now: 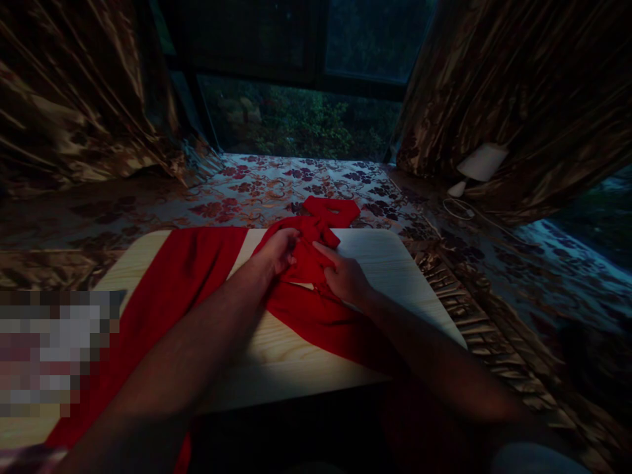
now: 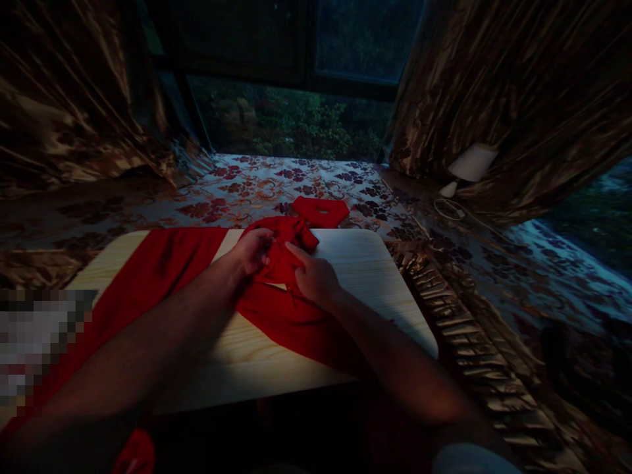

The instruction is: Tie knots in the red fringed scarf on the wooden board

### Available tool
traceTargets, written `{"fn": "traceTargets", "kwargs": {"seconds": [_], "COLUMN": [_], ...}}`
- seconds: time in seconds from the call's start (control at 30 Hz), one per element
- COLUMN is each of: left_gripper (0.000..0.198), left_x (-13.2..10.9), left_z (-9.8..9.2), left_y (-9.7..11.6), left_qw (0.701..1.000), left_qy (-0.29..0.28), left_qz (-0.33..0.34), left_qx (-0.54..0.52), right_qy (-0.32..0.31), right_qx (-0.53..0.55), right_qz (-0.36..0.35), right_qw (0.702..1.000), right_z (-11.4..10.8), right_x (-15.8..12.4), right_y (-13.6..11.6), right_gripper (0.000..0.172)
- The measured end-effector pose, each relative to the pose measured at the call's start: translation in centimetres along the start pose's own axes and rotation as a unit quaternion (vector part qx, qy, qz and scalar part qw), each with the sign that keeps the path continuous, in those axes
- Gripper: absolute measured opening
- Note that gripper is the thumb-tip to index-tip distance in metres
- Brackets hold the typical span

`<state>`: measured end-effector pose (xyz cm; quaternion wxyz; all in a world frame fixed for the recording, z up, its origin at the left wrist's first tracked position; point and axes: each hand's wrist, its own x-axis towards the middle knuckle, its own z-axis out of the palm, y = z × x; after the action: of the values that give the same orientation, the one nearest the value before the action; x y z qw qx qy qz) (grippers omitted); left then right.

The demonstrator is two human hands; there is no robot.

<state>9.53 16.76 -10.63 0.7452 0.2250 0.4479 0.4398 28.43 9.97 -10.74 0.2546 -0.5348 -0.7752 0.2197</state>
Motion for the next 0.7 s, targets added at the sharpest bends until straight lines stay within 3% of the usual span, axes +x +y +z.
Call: {"fn": "traceTargets", "kwargs": {"seconds": [0.1,0.17,0.23,0.33,0.47,0.57,0.7], "left_gripper": [0.005,0.004,0.011,0.016,0.014,0.019,0.035], "left_x": [-0.2,-0.5,-0.6,-0.8,-1.0,-1.4,-1.7], "left_z": [0.2,0.5,0.8,1.0,0.7,0.0,-1.4], "left_y": [0.2,0.2,0.1,0.2,0.4,0.2,-0.5], "left_qw": [1.0,0.999,0.999,0.999,0.998,0.998,0.991], "left_qy": [-0.003,-0.014,-0.021,0.007,0.038,-0.001,-0.094], "left_qz": [-0.007,-0.013,-0.016,0.0,0.044,0.036,0.045], "left_qx": [0.024,0.037,0.046,0.032,-0.016,-0.055,-0.081], "right_qy": [0.035,0.037,0.002,-0.017,-0.05,-0.109,-0.103], "right_qx": [-0.13,-0.145,-0.136,-0.157,-0.173,-0.15,-0.094], "right_qz": [-0.073,-0.172,-0.213,-0.108,0.053,0.09,0.095], "right_qw": [0.988,0.974,0.968,0.981,0.982,0.979,0.986], "right_z": [-0.8,-0.8,-0.6,-0.1,0.3,0.4,0.9], "right_x": [-0.2,0.2,1.0,2.3,3.8,4.7,5.3], "right_y": [-1.2,-2.0,-2.7,-3.4,-3.3,-2.6,-1.4], "right_gripper": [0.077,0.07,0.054,0.039,0.049,0.057,0.033]}}
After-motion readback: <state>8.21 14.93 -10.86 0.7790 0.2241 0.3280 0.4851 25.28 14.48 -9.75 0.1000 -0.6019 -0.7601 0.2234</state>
